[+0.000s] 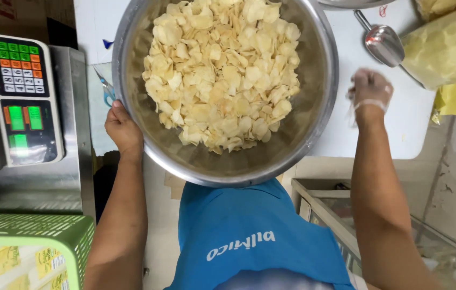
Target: Mixing fried chips with seasoning powder in a large metal bowl by hand
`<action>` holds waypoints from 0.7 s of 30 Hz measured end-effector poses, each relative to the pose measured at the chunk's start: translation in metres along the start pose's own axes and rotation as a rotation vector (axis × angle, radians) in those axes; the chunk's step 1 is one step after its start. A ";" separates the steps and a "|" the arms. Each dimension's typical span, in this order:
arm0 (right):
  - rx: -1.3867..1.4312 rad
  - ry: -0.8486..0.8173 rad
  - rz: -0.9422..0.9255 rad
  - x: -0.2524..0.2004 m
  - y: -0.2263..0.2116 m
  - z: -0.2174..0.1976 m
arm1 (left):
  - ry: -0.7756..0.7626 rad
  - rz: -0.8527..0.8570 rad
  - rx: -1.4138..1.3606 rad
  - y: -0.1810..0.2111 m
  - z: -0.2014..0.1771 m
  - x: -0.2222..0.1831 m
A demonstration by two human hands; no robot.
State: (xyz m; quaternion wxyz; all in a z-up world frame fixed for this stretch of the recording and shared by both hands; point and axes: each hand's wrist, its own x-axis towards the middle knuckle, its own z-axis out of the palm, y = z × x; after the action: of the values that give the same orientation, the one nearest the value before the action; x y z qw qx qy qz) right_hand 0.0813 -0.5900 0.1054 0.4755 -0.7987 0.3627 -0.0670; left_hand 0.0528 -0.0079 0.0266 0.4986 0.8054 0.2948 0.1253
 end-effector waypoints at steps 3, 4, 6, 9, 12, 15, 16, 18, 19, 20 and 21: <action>-0.125 0.028 -0.049 -0.006 0.069 -0.011 | 0.023 0.056 0.006 -0.013 0.003 0.004; -0.200 0.059 -0.157 -0.011 0.076 -0.013 | 0.026 0.062 0.004 -0.016 0.004 0.005; -0.270 0.076 -0.267 -0.016 0.082 -0.012 | 0.039 0.063 0.012 -0.014 0.003 0.005; -0.453 0.208 -0.742 -0.024 0.070 0.000 | 0.019 0.004 0.024 -0.003 -0.001 0.000; -0.516 0.155 -1.017 -0.040 0.031 0.029 | 0.000 -0.039 -0.019 -0.011 0.003 0.003; -0.553 -0.150 -0.750 -0.046 0.001 0.067 | 0.073 0.026 -0.023 -0.041 0.009 0.013; -0.599 -0.259 -0.628 -0.042 -0.008 0.075 | 0.068 0.021 -0.036 -0.040 0.009 0.012; -0.644 -0.377 -0.508 -0.033 -0.024 0.096 | 0.072 0.012 -0.045 -0.037 0.009 0.011; -0.612 -0.426 -0.345 -0.028 -0.031 0.110 | 0.074 0.013 -0.027 -0.036 0.009 0.010; -0.581 -0.475 -0.177 -0.024 -0.036 0.123 | 0.074 0.011 -0.007 -0.034 0.008 0.008; -0.584 -0.486 -0.176 -0.017 -0.031 0.134 | 0.079 0.004 0.000 -0.033 0.006 0.009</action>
State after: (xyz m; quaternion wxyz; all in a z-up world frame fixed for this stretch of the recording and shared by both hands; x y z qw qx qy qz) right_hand 0.1450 -0.4750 0.0620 0.2928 -0.9210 0.1734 0.1897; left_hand 0.0511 0.0041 -0.0063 0.4865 0.8004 0.3127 0.1579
